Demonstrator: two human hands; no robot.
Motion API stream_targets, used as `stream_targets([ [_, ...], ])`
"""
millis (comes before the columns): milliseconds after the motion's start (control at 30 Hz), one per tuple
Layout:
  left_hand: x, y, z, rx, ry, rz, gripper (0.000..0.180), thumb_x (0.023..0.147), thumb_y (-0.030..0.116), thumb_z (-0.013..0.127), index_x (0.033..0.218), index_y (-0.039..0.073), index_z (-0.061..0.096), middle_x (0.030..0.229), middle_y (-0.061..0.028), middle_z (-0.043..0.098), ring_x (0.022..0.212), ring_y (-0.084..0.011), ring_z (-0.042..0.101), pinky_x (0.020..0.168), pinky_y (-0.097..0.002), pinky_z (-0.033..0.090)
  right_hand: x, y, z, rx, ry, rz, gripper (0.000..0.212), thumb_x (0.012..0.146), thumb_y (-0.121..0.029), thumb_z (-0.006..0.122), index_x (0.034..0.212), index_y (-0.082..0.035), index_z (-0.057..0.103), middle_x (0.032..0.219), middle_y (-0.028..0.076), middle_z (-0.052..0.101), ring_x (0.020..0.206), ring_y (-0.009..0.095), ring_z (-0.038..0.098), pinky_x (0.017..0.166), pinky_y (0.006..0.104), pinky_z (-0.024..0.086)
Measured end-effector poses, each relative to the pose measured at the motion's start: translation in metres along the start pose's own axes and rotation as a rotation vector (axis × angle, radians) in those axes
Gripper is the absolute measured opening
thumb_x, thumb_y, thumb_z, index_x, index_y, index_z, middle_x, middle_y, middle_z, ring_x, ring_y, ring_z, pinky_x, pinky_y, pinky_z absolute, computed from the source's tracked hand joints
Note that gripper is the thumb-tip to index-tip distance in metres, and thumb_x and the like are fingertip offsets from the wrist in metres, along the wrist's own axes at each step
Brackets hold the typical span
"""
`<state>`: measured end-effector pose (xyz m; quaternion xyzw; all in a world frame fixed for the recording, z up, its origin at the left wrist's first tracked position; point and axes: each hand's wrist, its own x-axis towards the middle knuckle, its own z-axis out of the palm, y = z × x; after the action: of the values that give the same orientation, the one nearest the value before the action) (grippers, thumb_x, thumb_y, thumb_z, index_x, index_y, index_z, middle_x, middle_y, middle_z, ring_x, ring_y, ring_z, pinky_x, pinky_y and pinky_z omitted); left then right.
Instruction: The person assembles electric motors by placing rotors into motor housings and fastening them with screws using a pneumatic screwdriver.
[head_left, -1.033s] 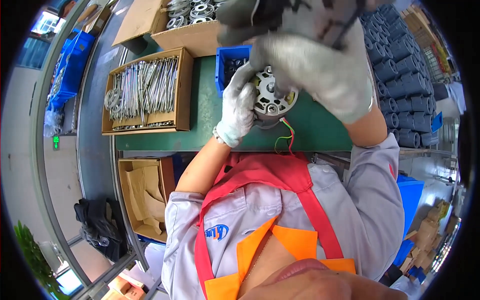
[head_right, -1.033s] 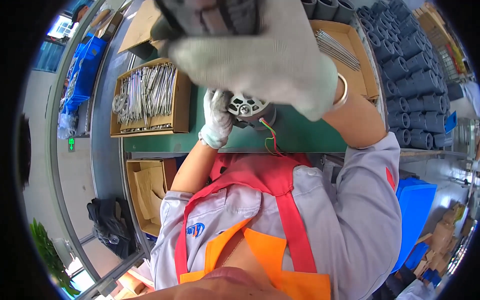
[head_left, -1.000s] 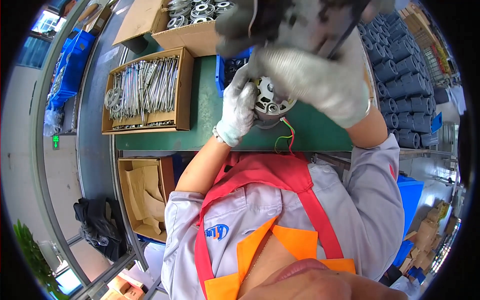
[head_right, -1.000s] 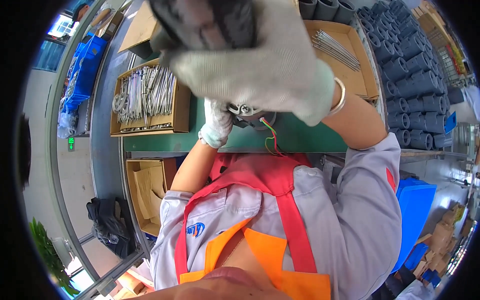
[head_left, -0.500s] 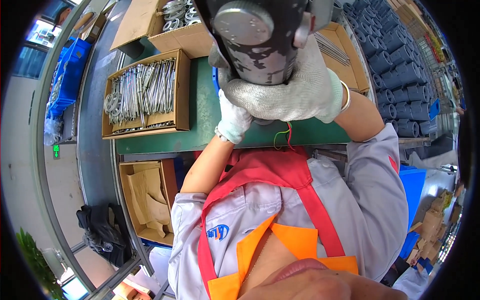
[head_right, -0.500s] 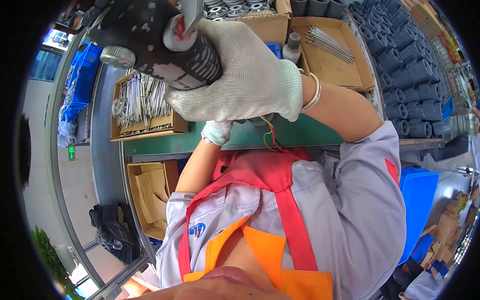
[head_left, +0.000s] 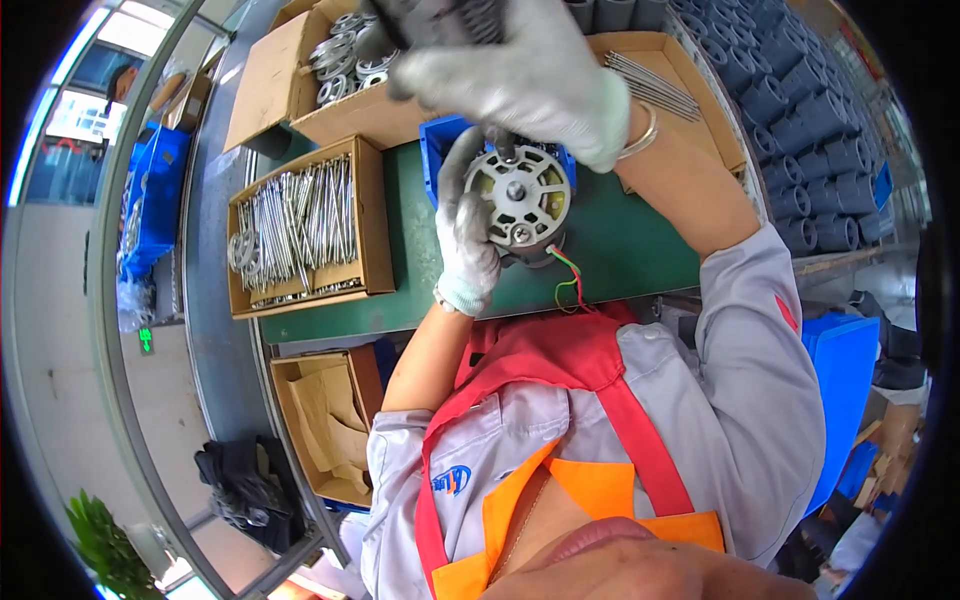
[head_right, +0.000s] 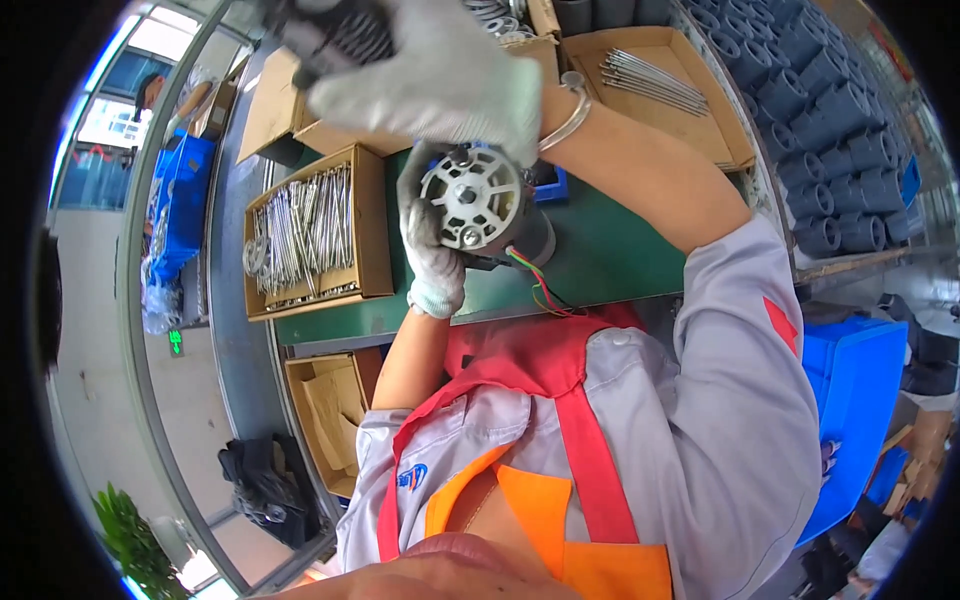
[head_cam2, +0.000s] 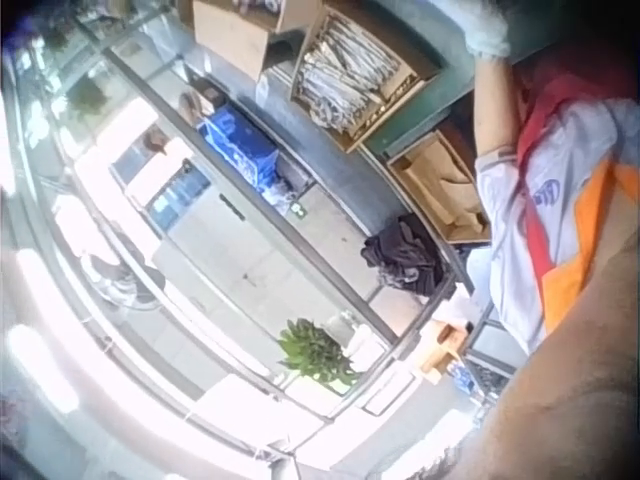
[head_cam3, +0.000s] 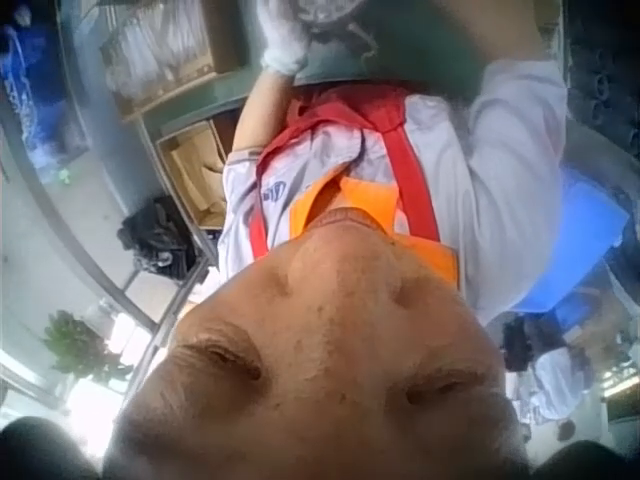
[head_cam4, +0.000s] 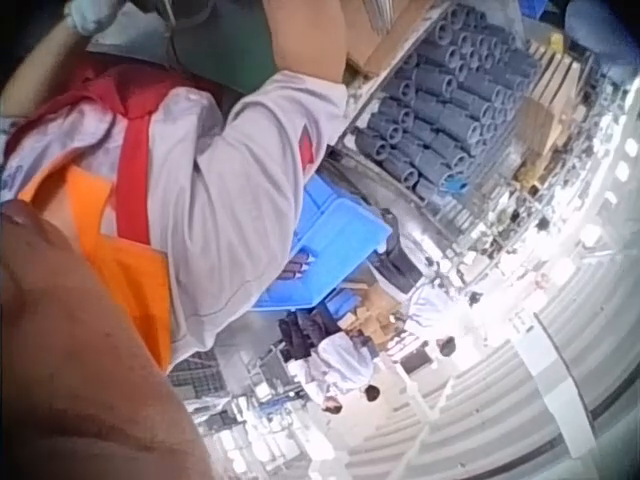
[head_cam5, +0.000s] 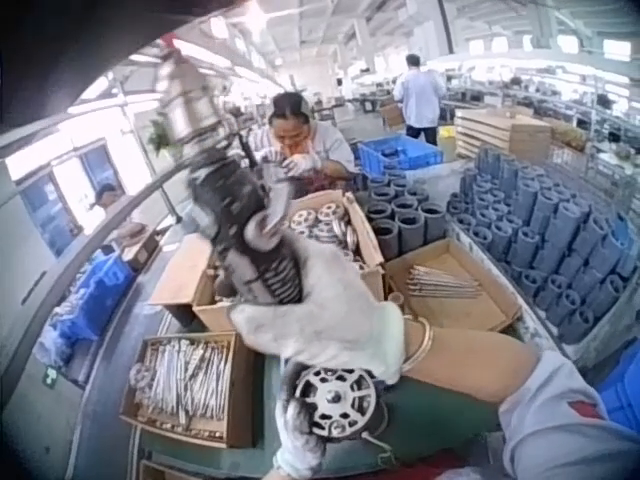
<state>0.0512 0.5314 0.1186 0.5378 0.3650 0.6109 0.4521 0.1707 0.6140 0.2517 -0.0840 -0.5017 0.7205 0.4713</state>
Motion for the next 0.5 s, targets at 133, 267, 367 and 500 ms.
stream_targets([
  [133, 0.0, -0.016, 0.003, 0.057, 0.171, -0.041, 0.063, 0.094, 0.038, 0.046, 0.143, -0.001, 0.035, 0.139, -0.0127, 0.044, 0.128, -0.0249, 0.046, 0.109, -0.0388, 0.035, 0.016, 0.012, -0.013, -0.391, -0.061, -0.513, 0.035, 0.07, -0.017, 0.073, 0.098, 0.0, 0.062, 0.076, 0.0, 0.063, 0.066, 0.011, 0.057, 0.066, 0.0263, 0.049],
  [267, 0.004, -0.036, 0.007, 0.312, 0.276, 0.086, 0.062, 0.095, 0.037, 0.041, 0.142, -0.003, 0.033, 0.135, -0.0168, 0.049, 0.123, -0.0283, 0.051, 0.104, -0.0415, 0.043, 0.01, -0.004, -0.035, -0.618, -0.107, -0.267, 0.028, 0.079, -0.007, 0.067, 0.105, 0.0, 0.061, 0.093, 0.004, 0.069, 0.074, 0.011, 0.063, 0.062, 0.0249, 0.052],
  [367, 0.003, -0.03, 0.012, -0.103, 0.203, -0.038, 0.062, 0.098, 0.024, 0.039, 0.153, 0.005, 0.017, 0.147, -0.0127, 0.037, 0.132, -0.0247, 0.042, 0.111, -0.0405, 0.034, 0.009, -0.013, -0.036, -0.709, -0.098, -0.224, 0.028, 0.071, -0.01, 0.066, 0.096, 0.0, 0.062, 0.069, 0.008, 0.066, 0.06, 0.02, 0.064, 0.057, 0.0303, 0.053],
  [500, -0.003, -0.045, 0.012, 0.165, 0.18, 0.03, 0.065, 0.098, 0.032, 0.043, 0.153, 0.01, 0.018, 0.145, -0.0111, 0.04, 0.128, -0.0255, 0.047, 0.108, -0.0404, 0.038, 0.01, -0.008, -0.046, -0.728, -0.075, -0.332, 0.027, 0.07, -0.011, 0.068, 0.095, -0.001, 0.063, 0.063, 0.008, 0.064, 0.06, 0.019, 0.065, 0.056, 0.0309, 0.053],
])
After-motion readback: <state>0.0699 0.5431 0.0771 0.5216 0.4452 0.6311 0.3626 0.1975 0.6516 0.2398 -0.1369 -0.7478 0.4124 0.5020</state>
